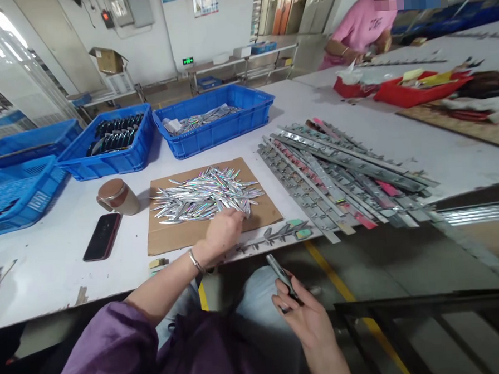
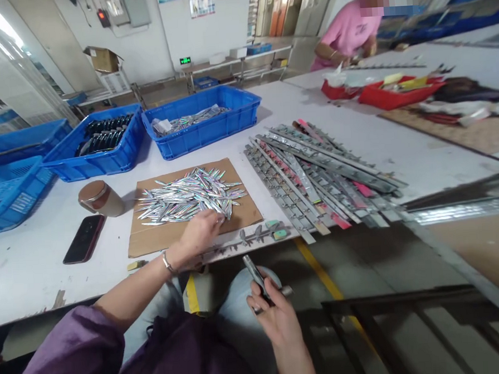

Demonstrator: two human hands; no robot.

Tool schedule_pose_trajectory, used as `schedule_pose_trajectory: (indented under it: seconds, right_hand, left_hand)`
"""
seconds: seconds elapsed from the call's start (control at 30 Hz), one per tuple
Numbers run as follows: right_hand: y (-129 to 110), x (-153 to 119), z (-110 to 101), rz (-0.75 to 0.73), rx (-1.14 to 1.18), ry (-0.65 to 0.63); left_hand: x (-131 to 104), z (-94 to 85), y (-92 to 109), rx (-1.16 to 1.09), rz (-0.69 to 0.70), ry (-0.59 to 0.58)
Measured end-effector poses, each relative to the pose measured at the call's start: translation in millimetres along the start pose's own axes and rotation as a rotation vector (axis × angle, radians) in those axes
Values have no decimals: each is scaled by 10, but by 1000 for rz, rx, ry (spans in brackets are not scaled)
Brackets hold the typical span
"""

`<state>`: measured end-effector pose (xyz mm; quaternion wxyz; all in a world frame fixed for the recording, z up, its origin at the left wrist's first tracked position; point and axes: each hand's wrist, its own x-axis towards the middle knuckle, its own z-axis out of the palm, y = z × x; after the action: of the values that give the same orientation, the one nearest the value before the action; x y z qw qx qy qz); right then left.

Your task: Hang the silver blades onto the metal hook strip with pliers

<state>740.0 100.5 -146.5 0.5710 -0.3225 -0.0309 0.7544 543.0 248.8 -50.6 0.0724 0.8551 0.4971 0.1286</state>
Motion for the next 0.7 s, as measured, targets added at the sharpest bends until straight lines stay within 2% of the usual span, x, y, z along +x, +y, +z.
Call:
schedule_pose_trajectory:
  seconds: [0.07,0.13,0.27,0.4,0.47,0.57,0.63,0.7]
  right_hand:
    - [68,-77,-57,12,-26,21]
    - [140,-124,-84,31,-49,30]
    - [230,-151,-20,21,-108,23]
    - [217,-158,143,-111,-223,28]
    - [197,-150,238,-178,-269,40]
    - [181,-100,368,-228,-232,44]
    - [182,-46,414,-194,-122,32]
    - [187,12,409,-86,38,27]
  left_hand:
    - [63,-99,-155,184,-107,-41]
    - [123,-148,-267,263,-126,-105]
    - [145,-168,-324,248,-104,-134]
    - [19,-238,-295,173,-160,-81]
    - [-67,-265,-299,-19,-163,-1]
    - [-175,-236,-335,-452,-217,86]
    - [-220,-190,-365,-759,-299,79]
    - [-248,-154,-380,-1033,-359,89]
